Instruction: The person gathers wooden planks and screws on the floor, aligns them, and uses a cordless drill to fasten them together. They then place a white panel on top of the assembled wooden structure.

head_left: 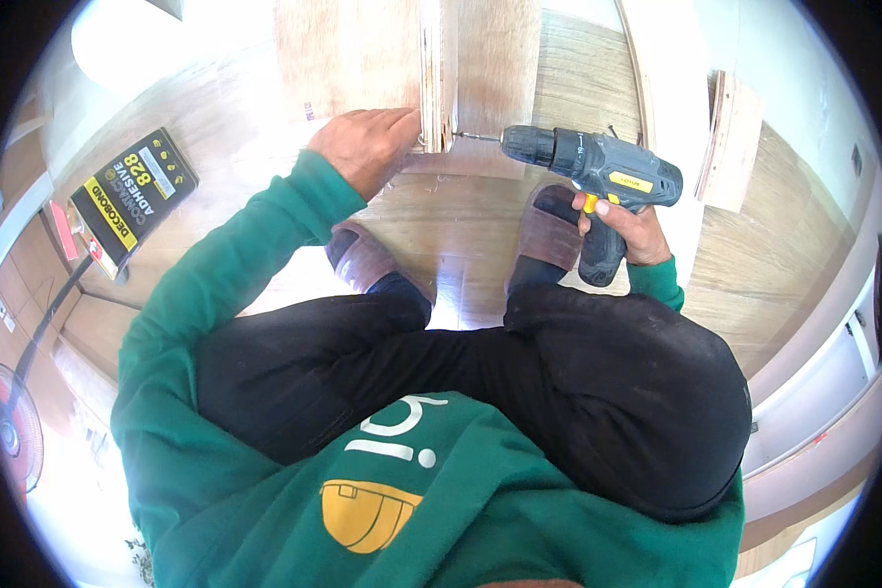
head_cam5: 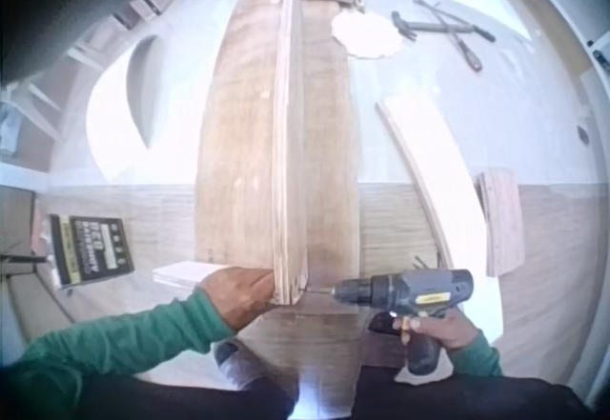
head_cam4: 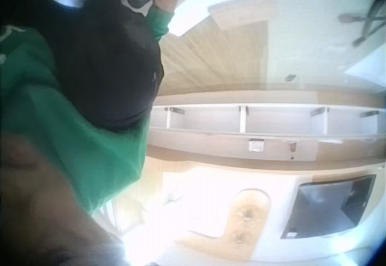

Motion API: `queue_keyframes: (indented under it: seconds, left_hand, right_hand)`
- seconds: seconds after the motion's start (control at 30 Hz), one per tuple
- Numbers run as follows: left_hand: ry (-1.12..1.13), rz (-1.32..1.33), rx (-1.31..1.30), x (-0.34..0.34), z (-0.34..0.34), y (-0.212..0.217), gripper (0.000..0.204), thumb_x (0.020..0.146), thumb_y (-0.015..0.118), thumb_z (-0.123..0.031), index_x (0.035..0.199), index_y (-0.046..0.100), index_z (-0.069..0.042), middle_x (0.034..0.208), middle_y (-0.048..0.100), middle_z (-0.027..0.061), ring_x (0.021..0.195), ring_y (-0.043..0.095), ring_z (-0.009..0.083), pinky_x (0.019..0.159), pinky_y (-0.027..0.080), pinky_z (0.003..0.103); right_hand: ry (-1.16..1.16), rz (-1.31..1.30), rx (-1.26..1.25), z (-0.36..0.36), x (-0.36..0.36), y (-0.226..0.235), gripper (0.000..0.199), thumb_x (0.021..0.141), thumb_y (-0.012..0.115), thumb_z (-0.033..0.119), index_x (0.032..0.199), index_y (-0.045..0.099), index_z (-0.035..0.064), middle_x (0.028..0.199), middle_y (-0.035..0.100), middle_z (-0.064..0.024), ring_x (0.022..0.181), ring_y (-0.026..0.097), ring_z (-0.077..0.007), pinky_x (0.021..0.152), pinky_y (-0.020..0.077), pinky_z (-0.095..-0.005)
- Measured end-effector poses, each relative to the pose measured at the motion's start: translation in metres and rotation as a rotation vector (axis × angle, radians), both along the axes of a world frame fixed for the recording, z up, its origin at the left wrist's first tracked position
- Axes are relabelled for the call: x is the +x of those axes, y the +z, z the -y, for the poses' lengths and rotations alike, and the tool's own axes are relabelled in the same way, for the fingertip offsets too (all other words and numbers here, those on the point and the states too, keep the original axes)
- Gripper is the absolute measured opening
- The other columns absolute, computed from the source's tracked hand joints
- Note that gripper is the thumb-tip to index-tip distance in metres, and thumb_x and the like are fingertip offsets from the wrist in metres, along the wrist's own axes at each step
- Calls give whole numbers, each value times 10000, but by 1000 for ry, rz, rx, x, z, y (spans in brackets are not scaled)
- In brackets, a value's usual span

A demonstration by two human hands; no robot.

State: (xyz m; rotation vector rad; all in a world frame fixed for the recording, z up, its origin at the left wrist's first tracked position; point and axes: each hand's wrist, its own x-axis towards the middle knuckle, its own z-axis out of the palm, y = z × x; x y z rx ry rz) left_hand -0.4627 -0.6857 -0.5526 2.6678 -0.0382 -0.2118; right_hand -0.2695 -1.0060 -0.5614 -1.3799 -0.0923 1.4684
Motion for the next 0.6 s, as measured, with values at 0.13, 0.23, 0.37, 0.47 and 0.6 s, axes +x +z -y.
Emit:
queue_keyframes:
  seconds: [0.13, 0.23, 0.37, 0.47, 0.6]
  left_hand:
    - [-3, 32, 5, -1, 4, 0, 327, 745, 761, -167, 983, 587, -26, 906, 675, 139, 824, 674, 318, 707, 559, 386]
    - [0, 36, -12, 0, 5, 2, 337, 742, 764, -168, 990, 588, -22, 906, 674, 141, 821, 675, 319, 706, 558, 386]
    - [5, 46, -32, 2, 3, 3, 352, 747, 763, -179, 1007, 588, -17, 908, 676, 145, 817, 674, 319, 703, 558, 386]
    - [-30, 95, 37, 1, 2, -3, 347, 760, 756, -186, 1014, 590, -17, 909, 677, 148, 811, 675, 317, 703, 558, 387]
    - [-3, 25, -24, 4, 7, 5, 352, 756, 757, -179, 1019, 590, -14, 918, 680, 148, 825, 679, 311, 713, 561, 384]
  right_hand:
    - [11, 4, 40, 0, 1, -3, 368, 856, 689, 212, 1167, 593, 42, 977, 665, -115, 745, 648, -164, 675, 559, -313]
    - [3, 1, 28, -4, 1, 2, 361, 851, 696, 217, 1152, 599, 42, 976, 665, -112, 744, 652, -165, 672, 562, -316]
    - [-10, -42, 46, -1, 1, -3, 355, 865, 695, 165, 1181, 588, 43, 986, 681, -125, 742, 654, -161, 668, 570, -317]
    - [2, -44, 61, 4, 4, -8, 353, 873, 690, 127, 1198, 580, 45, 987, 688, -132, 742, 654, -161, 672, 572, -319]
    - [-37, -50, 33, -3, -3, -3, 379, 852, 704, 214, 1169, 591, 40, 952, 674, -103, 738, 660, -151, 669, 577, -303]
